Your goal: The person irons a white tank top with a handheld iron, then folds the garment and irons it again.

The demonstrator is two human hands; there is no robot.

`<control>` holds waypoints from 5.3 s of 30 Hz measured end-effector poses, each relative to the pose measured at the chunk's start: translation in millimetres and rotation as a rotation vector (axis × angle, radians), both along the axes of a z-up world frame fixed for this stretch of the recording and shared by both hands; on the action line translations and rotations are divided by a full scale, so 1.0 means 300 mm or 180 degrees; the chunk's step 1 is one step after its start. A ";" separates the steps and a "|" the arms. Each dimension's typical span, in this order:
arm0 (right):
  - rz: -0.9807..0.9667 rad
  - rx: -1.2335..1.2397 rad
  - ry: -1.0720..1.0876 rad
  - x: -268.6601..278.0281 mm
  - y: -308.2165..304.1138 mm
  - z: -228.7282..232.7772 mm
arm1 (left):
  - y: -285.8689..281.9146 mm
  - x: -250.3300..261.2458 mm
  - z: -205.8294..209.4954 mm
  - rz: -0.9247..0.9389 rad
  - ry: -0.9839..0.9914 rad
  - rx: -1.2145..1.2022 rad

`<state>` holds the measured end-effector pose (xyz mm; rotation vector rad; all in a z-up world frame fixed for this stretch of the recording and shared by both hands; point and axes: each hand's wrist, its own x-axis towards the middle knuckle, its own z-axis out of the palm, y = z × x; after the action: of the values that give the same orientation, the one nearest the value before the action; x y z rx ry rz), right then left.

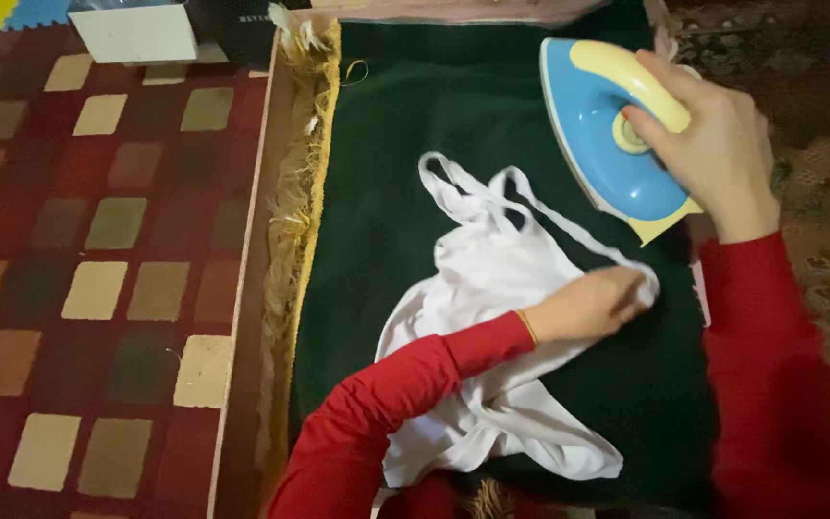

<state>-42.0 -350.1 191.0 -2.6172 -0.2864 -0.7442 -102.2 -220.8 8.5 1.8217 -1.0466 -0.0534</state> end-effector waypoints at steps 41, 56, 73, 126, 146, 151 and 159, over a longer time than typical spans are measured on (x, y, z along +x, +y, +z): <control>0.0368 -0.0197 0.1720 -0.116 0.182 0.045 | 0.682 0.965 -0.141 0.2644 0.1041 -0.0751; -0.0201 -0.1130 0.1622 -0.119 0.373 -0.200 | 0.665 0.797 -0.136 0.2609 0.1641 0.0055; -0.0302 -0.0483 0.1455 0.190 0.435 -0.305 | 0.624 0.801 -0.150 0.2956 0.1589 -0.0614; -0.0423 -0.0459 0.1214 0.203 0.429 -0.357 | 0.579 0.887 -0.161 0.3517 0.0908 -0.0136; -0.0351 -0.0583 0.1742 -0.151 0.335 -0.233 | 0.578 0.821 -0.105 0.2592 0.0190 -0.0470; -0.0366 -0.0604 0.1713 -0.082 0.366 -0.239 | 0.547 0.903 -0.132 0.3095 0.0453 0.0053; -0.0382 -0.0462 0.1321 0.147 0.413 -0.314 | 0.563 0.929 -0.169 0.2902 0.0389 0.0154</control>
<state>2.3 -226.2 96.8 -2.8645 -0.0634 -0.2072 176.6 -51.9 -42.3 2.1493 -0.0649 0.3549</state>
